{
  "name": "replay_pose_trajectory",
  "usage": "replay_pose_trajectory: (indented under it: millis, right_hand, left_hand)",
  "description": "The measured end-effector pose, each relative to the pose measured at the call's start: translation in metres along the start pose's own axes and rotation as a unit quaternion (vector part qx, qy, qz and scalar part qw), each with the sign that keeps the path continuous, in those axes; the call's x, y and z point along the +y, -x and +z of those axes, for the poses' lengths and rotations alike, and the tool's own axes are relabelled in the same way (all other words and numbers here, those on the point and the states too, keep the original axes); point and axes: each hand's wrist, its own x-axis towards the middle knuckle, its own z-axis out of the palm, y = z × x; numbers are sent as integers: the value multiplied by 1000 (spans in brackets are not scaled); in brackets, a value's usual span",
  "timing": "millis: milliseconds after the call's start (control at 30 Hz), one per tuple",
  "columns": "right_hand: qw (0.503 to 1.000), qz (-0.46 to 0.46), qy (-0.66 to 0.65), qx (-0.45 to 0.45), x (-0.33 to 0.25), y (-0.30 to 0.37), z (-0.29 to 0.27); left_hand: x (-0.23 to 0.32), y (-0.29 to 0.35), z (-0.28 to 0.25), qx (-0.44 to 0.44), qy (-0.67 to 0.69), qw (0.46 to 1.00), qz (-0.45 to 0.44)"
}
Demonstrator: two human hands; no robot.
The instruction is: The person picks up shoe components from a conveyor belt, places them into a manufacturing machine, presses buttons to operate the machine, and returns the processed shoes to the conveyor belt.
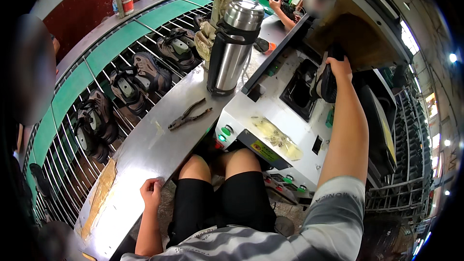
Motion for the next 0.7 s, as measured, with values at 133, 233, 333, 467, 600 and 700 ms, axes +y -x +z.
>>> replay_pose_trajectory:
  millis: [133, 233, 333, 467, 600, 700]
  right_hand:
    - [995, -1, 96, -30, -4, -10, 31]
    - [995, -3, 94, -21, -4, -20, 46]
    - [992, 52, 49, -108, 15, -60, 71]
    - [984, 87, -19, -157, 28, -50, 99]
    - [980, 50, 135, -136, -12, 5, 91]
    - [980, 78, 79, -165, 20, -22, 99]
  left_hand:
    - [-9, 2, -6, -3, 51, 999, -6]
    - [-9, 2, -7, -8, 27, 1000, -9]
    - [-4, 1, -6, -10, 21, 1000, -12]
    - [-2, 1, -6, -5, 30, 999, -10]
    - [-4, 3, -9, 7, 25, 1000, 6]
    - [-2, 1, -9, 4, 6, 1000, 8]
